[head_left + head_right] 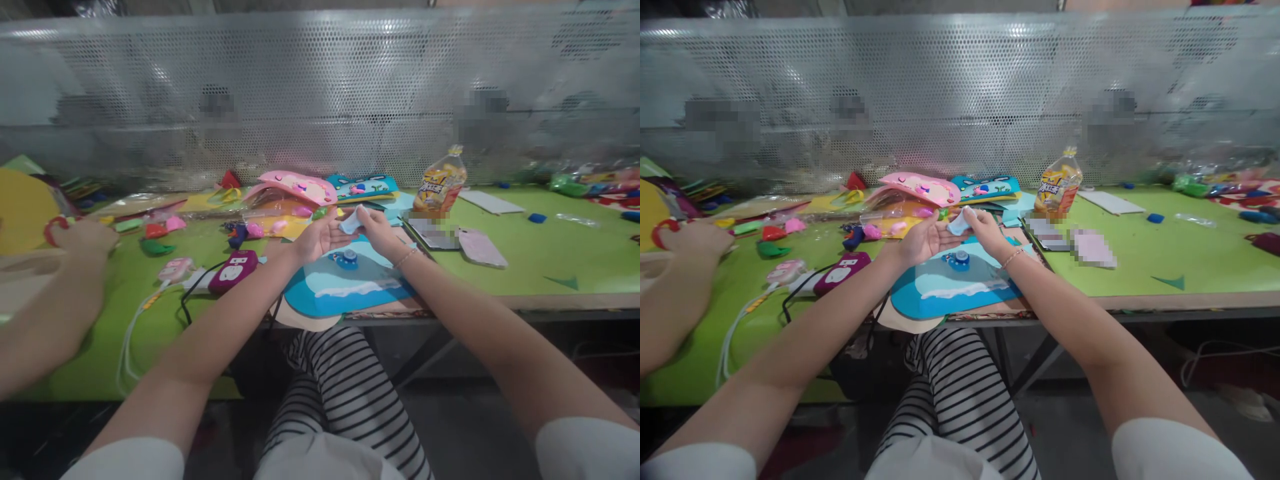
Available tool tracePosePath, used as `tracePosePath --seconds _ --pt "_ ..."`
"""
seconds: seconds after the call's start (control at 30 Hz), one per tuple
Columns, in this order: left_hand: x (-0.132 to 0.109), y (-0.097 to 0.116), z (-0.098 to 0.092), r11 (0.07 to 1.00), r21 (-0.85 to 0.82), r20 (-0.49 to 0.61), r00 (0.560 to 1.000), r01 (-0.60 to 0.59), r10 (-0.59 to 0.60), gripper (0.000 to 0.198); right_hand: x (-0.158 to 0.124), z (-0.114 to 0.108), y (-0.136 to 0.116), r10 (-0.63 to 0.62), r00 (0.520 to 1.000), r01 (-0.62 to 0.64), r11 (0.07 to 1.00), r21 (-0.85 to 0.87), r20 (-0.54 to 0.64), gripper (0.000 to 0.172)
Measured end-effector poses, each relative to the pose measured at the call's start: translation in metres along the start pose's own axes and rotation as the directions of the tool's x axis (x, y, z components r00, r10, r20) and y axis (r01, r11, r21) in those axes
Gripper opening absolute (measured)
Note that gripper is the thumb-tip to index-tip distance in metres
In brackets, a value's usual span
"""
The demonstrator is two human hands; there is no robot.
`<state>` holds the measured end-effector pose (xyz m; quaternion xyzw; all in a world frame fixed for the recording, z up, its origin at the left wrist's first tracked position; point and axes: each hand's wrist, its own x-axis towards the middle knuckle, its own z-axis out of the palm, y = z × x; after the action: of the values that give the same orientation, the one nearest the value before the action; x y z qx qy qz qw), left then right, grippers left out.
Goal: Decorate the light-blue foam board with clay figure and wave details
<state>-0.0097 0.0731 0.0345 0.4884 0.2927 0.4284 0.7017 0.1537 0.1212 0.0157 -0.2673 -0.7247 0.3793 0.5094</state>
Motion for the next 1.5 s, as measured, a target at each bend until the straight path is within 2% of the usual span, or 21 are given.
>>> tracePosePath --seconds 0.1,0.17,0.23,0.33,0.4,0.5,0.57,0.67,0.8,0.83,0.97,1.07,1.17,1.3,1.4,1.5 --pt "-0.001 0.002 0.000 0.998 -0.040 -0.052 0.997 -0.058 0.056 0.048 0.001 -0.005 0.004 -0.039 0.994 0.033 0.998 0.050 0.106 0.055" --pt "-0.001 0.001 0.000 0.994 -0.054 -0.068 0.993 -0.095 0.091 0.044 0.001 -0.004 0.007 -0.076 0.982 0.083 0.996 -0.031 0.175 0.058" --pt "0.000 -0.002 -0.001 0.993 -0.030 -0.056 0.992 -0.114 0.112 0.036 0.000 -0.001 0.009 -0.100 0.980 0.125 0.982 -0.140 0.174 0.053" --pt "0.001 -0.008 -0.002 0.980 0.104 -0.021 0.985 -0.170 0.173 0.027 -0.003 0.002 0.008 -0.150 0.982 0.173 0.954 -0.246 0.111 0.032" --pt "0.002 -0.012 -0.004 0.945 0.239 -0.013 0.973 -0.222 0.232 0.029 -0.004 0.003 0.005 -0.181 0.977 0.205 0.939 -0.276 0.111 0.022" --pt "0.004 -0.015 -0.006 0.879 0.400 -0.042 0.953 -0.258 0.299 0.034 -0.005 0.004 0.001 -0.197 0.972 0.230 0.920 -0.317 0.132 0.018" --pt "0.005 -0.015 -0.006 0.871 0.421 -0.079 0.946 -0.254 0.314 0.033 -0.004 0.006 0.000 -0.209 0.970 0.240 0.906 -0.349 0.123 0.019" --pt "0.006 -0.012 -0.007 0.922 0.324 -0.142 0.952 -0.213 0.270 0.026 -0.002 0.009 0.002 -0.219 0.965 0.259 0.880 -0.398 0.142 0.021" --pt "0.007 -0.004 -0.012 0.975 0.127 -0.217 0.954 -0.181 0.206 0.012 -0.001 0.005 0.008 -0.229 0.942 0.312 0.868 -0.386 0.246 0.051" --pt "0.007 -0.002 -0.014 0.980 0.092 -0.226 0.955 -0.174 0.191 0.009 0.000 0.003 0.010 -0.236 0.941 0.317 0.868 -0.383 0.243 0.053" --pt "0.005 0.001 -0.018 0.994 0.012 -0.233 0.966 -0.113 0.113 0.012 0.001 -0.003 0.013 -0.269 0.950 0.311 0.842 -0.440 0.158 0.035" --pt "0.004 0.000 -0.017 0.996 -0.010 -0.236 0.968 -0.087 0.082 0.018 0.001 -0.003 0.012 -0.307 0.937 0.350 0.809 -0.472 0.168 0.033" --pt "0.005 -0.001 -0.014 0.997 -0.018 -0.249 0.966 -0.074 0.068 0.020 -0.001 0.000 0.010 -0.380 0.903 0.428 0.763 -0.485 0.200 0.032" --pt "0.006 0.000 -0.009 0.988 -0.143 -0.223 0.974 -0.054 0.021 0.020 -0.005 0.005 0.004 -0.466 0.843 0.536 0.684 -0.495 0.268 0.031" --pt "0.004 0.002 -0.007 0.975 -0.211 -0.170 0.985 -0.076 0.040 0.030 -0.007 0.009 0.000 -0.461 0.808 0.589 0.641 -0.492 0.366 0.040" --pt "0.000 0.004 -0.006 0.975 -0.214 -0.116 0.993 -0.053 0.029 0.045 -0.011 0.013 -0.004 -0.399 0.764 0.640 0.563 -0.523 0.507 0.054"
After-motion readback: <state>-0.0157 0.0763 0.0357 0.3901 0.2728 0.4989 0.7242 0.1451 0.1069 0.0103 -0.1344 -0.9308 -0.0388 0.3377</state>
